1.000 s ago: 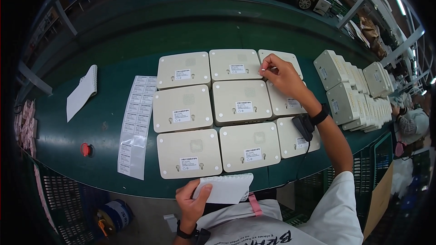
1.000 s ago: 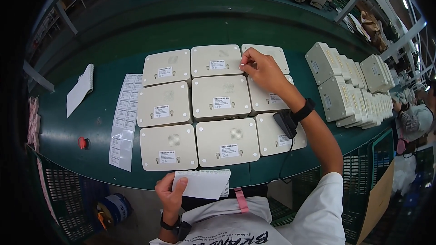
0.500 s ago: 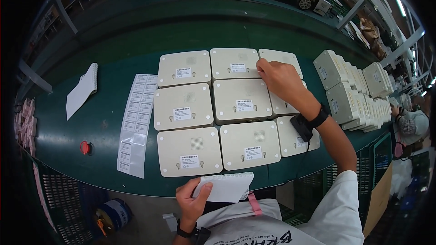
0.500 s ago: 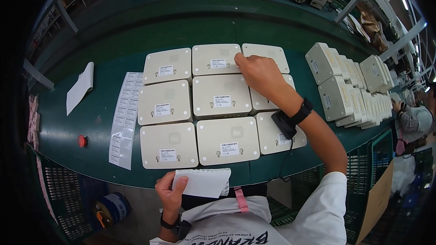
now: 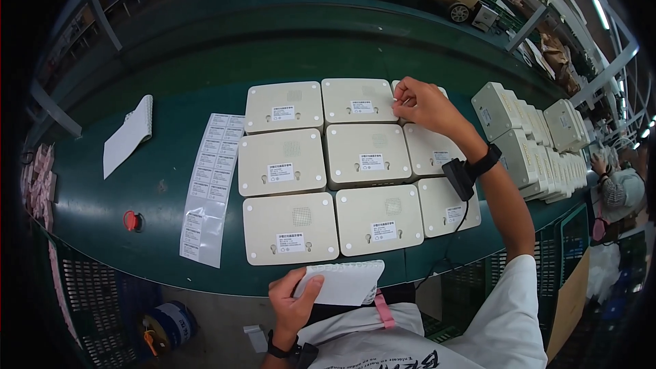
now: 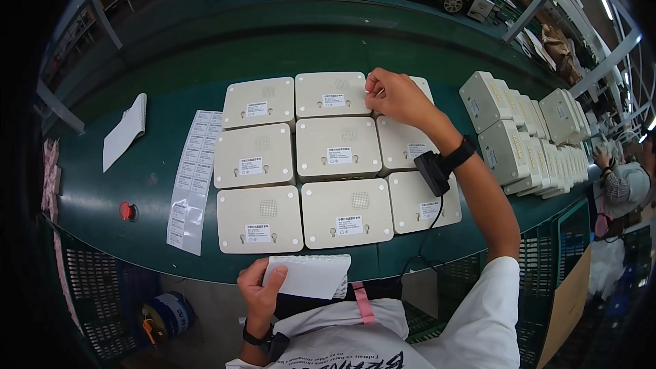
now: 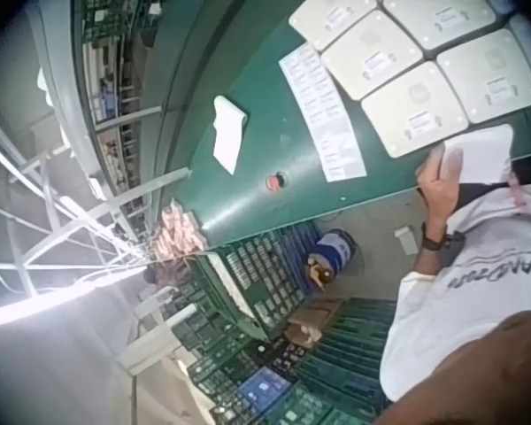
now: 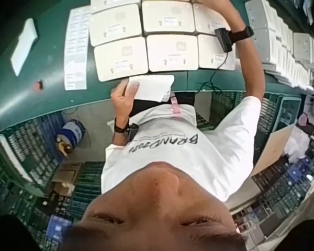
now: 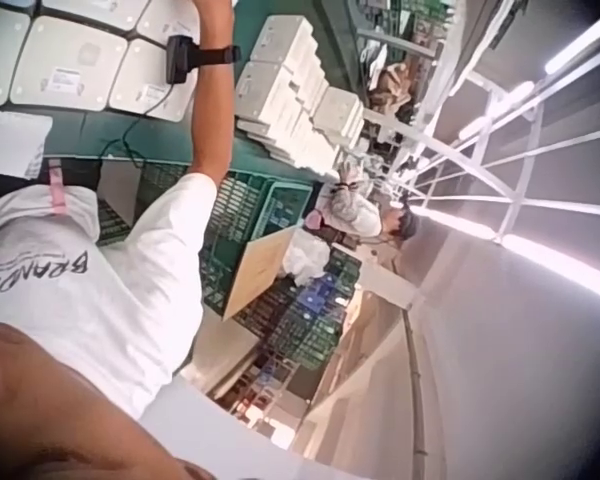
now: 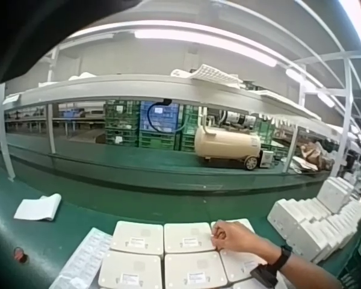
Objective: The person peels small white pads from a sheet and presses them onto the back of white plastic enclosures. They then place the enclosures onto a conveyor belt and transfer more units from a green plastic crate to the workbench.
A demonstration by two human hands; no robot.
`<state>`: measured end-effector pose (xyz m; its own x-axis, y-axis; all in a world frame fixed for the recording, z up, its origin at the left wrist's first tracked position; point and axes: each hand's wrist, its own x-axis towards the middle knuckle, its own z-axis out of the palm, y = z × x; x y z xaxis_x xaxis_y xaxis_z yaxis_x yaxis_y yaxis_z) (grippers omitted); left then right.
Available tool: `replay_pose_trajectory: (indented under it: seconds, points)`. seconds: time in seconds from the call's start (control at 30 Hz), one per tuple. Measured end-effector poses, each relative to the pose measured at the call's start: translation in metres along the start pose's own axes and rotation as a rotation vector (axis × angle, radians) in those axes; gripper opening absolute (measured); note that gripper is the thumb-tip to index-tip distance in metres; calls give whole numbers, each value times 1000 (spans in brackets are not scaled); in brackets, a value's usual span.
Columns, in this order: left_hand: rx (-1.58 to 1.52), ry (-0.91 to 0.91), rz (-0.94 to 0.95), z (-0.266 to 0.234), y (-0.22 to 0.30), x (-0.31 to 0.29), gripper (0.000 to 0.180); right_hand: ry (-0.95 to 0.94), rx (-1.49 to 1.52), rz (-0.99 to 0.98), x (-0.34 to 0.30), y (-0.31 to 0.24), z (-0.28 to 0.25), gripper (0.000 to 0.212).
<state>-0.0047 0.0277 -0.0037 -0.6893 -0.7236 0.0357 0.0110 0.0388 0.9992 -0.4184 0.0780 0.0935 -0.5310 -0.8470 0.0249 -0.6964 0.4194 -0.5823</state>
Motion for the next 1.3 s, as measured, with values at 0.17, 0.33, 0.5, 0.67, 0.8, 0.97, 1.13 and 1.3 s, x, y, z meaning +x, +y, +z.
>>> replay_pose_trajectory:
  seconds: [0.17, 0.33, 0.5, 0.67, 0.8, 0.97, 1.13, 1.3]
  points:
    - [24, -2, 8, 0, 1, 1, 17, 1, 36, 56, 2, 1, -1, 17]
    - [22, -6, -16, 1, 4, 2, 17, 0, 114, 115, 3, 3, -1, 17]
    - [34, 5, -23, 1, 4, 2, 16, -13, 70, 52, 9, 9, 4, 17]
    - [49, -28, -41, -3, 3, 1, 21, -20, -39, 17, 8, 7, 5, 14]
    - [53, -30, -48, -3, 2, 1, 21, -13, 56, 40, 5, 8, 2, 12]
    - [47, -19, -39, -1, 2, 0, 21, -95, 259, 188, -5, 23, -16, 14]
    - [55, -25, -39, -3, 2, 1, 21, -111, 132, 101, -13, 29, -14, 12]
    - [59, -30, -37, -3, 2, 1, 22, -81, -60, -61, -13, 37, -7, 9]
